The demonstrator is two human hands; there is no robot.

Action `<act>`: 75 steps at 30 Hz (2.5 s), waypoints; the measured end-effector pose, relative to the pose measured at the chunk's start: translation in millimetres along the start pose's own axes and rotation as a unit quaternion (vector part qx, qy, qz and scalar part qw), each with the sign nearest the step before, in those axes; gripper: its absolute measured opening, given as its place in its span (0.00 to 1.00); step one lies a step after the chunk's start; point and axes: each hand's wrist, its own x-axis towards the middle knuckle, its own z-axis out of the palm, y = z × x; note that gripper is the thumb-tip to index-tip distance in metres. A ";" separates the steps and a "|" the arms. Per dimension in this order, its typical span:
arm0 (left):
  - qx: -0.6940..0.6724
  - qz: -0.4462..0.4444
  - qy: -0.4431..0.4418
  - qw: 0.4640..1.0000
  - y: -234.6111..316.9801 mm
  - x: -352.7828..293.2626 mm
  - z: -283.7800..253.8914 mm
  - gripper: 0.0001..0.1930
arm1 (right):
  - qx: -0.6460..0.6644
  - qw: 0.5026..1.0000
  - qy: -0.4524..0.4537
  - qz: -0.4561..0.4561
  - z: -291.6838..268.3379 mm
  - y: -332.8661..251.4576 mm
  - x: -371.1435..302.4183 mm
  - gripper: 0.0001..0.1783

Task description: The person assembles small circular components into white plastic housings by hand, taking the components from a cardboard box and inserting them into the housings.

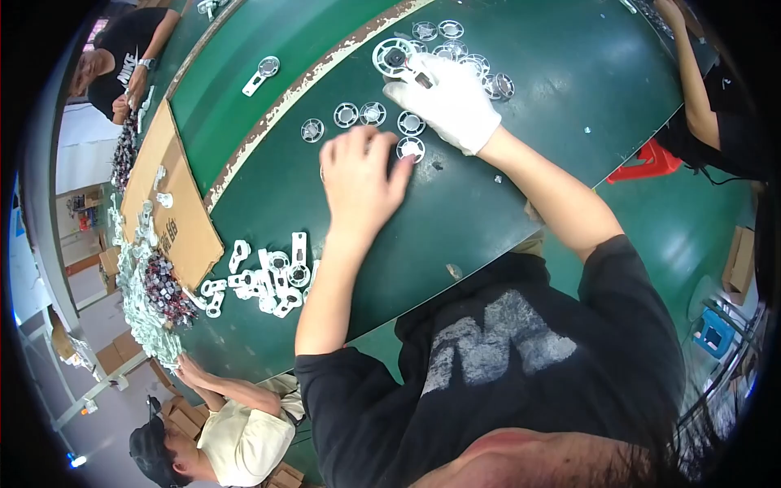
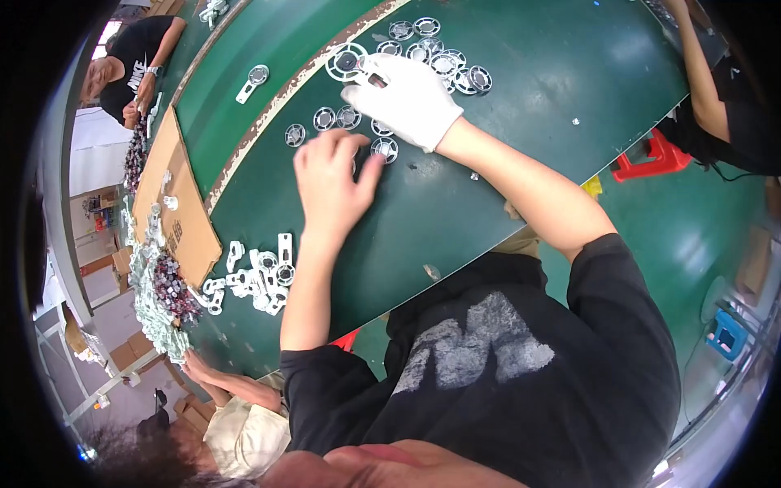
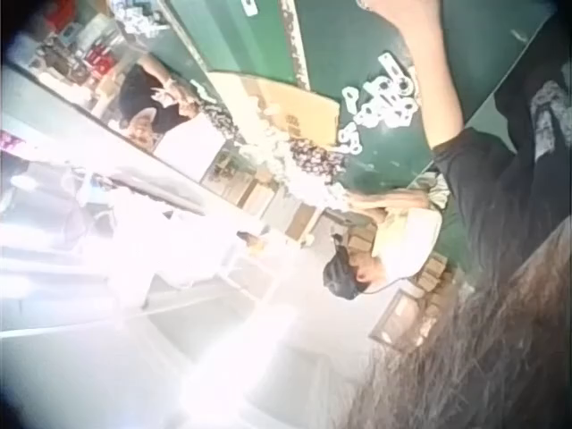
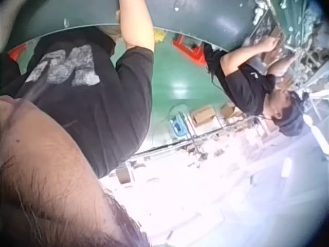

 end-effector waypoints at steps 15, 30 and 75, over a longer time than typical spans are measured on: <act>-0.004 0.053 -0.024 0.998 23.7 -46.1 23.7 0.15 | -0.026 0.995 -0.025 -0.097 5.1 -12.7 -4.8 0.13; -0.095 0.047 -0.057 0.993 13.9 -80.4 2.4 0.13 | 0.056 0.978 -0.186 0.079 1.3 -36.9 -9.5 0.26; -0.308 -0.060 0.102 0.944 -12.6 -85.7 -20.3 0.26 | 0.053 0.870 -0.486 0.061 -2.0 -66.3 -24.4 0.23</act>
